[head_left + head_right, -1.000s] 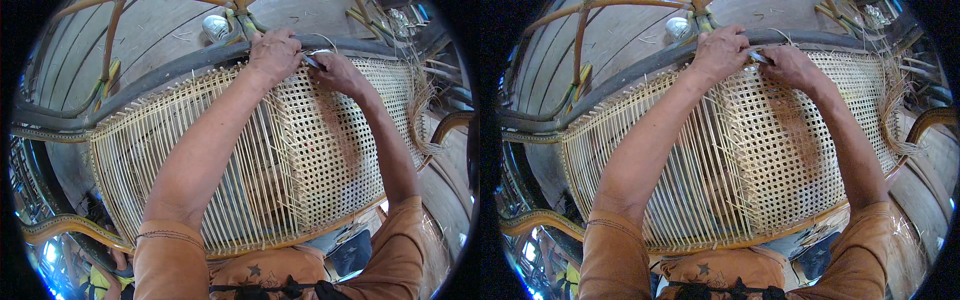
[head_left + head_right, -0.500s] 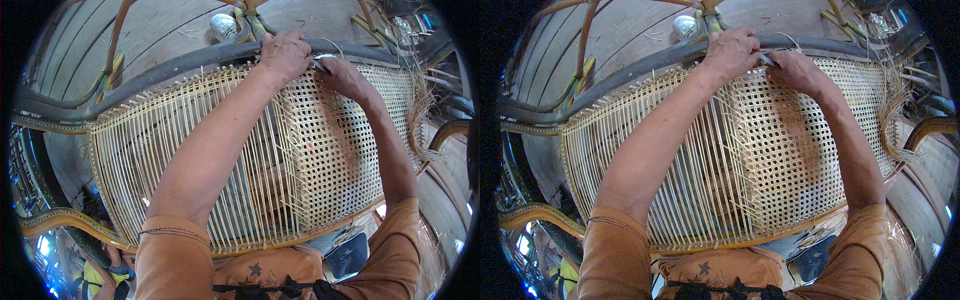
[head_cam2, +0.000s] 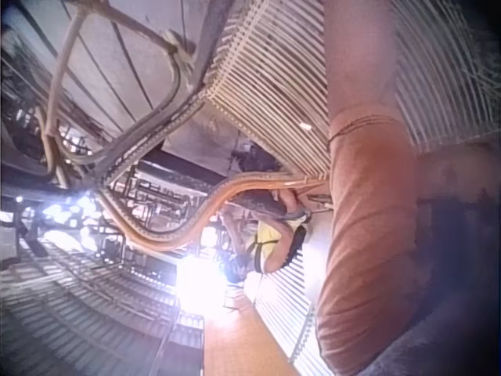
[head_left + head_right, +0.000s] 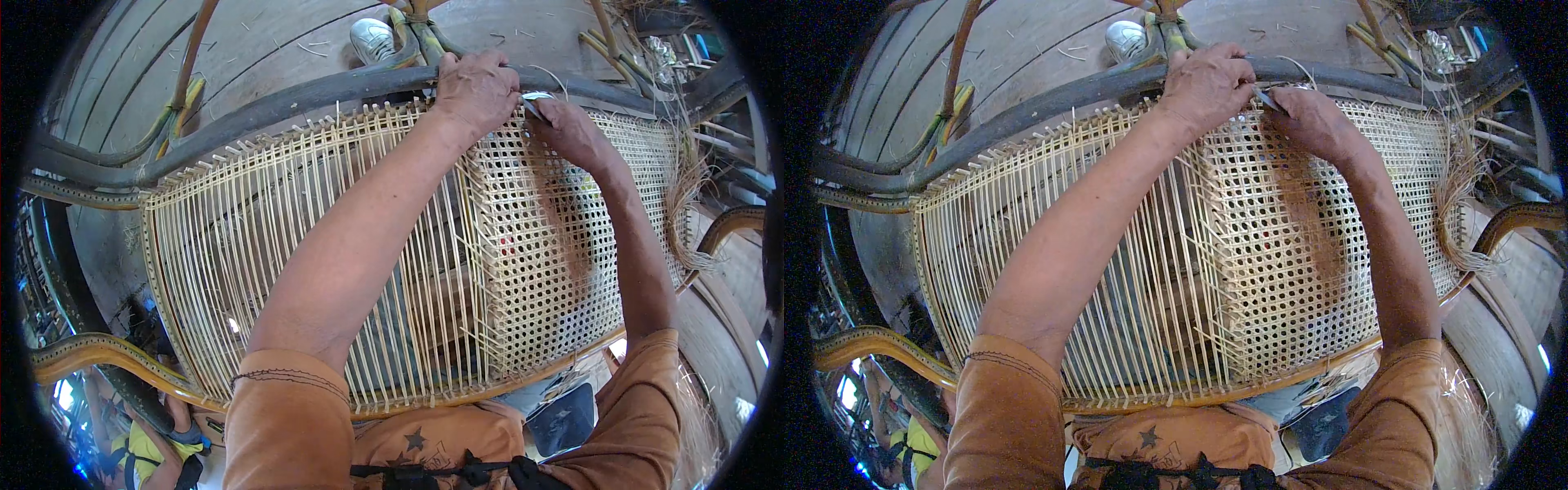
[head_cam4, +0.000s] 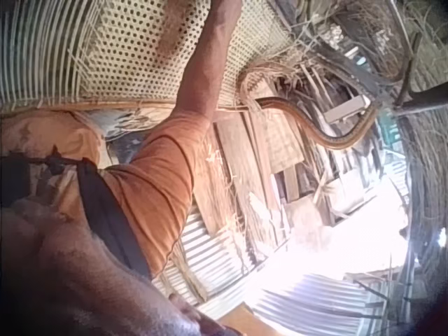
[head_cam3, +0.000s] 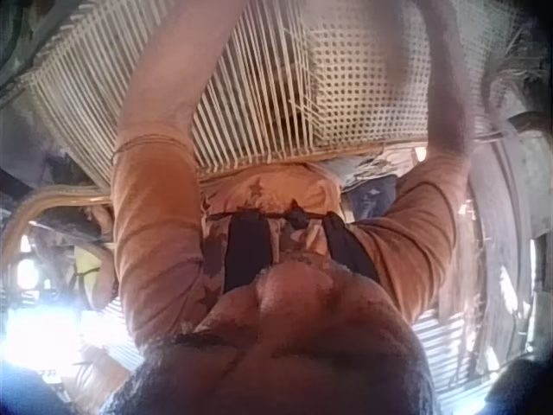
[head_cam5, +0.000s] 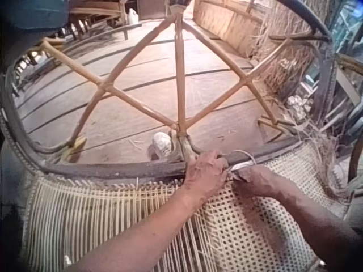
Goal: Repairing the woven seat of a rattan chair using rattan strips and a utility tool.
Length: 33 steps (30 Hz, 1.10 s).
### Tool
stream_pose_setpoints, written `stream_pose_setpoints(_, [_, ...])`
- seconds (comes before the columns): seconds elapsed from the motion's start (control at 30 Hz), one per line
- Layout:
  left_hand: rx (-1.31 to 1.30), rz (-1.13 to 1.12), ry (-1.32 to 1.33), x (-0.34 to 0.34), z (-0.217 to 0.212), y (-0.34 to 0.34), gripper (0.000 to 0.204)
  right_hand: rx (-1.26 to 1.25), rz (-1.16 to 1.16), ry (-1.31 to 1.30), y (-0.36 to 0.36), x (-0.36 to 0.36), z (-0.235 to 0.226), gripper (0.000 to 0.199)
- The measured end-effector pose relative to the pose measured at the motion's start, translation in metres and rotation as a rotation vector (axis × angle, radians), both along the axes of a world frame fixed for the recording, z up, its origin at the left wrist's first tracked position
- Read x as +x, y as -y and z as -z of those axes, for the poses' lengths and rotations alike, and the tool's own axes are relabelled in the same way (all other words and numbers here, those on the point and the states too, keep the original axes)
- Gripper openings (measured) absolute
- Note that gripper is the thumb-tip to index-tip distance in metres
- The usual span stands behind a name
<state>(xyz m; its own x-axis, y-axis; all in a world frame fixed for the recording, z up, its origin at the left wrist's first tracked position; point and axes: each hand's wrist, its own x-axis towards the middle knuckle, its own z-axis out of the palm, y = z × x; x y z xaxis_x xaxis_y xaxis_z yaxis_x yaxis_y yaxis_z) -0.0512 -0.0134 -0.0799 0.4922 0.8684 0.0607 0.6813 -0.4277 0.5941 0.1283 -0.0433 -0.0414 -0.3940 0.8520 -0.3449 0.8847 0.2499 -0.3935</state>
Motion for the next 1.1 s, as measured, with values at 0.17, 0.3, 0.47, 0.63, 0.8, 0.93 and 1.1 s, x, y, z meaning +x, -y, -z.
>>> stream_pose_setpoints(0.17, [0.040,0.018,-0.081,0.002,-0.001,0.000,0.015,0.085,-0.012,-0.068,0.009,-0.004,-0.005,0.018])
stream_pose_setpoints(0.3, [0.040,0.030,-0.076,0.003,-0.001,0.000,0.016,0.171,-0.076,0.048,0.015,-0.001,-0.001,0.018])
stream_pose_setpoints(0.47, [0.057,0.023,-0.036,0.001,0.001,0.001,0.017,0.192,-0.071,0.155,0.023,-0.007,0.003,0.018])
stream_pose_setpoints(0.63, [0.042,0.006,-0.026,0.002,0.002,0.001,0.017,0.361,-0.155,0.062,0.021,-0.003,0.009,0.017])
stream_pose_setpoints(0.8, [0.051,0.016,-0.064,0.002,0.000,0.001,0.017,0.345,-0.156,0.118,0.024,-0.005,0.009,0.019])
stream_pose_setpoints(0.93, [0.049,0.006,-0.071,0.003,0.001,0.001,0.016,0.428,-0.158,0.156,0.031,-0.006,0.010,0.019])
stream_pose_setpoints(1.1, [0.025,0.010,-0.071,0.002,-0.002,0.001,0.016,0.332,-0.069,0.187,0.024,-0.012,0.011,0.015])
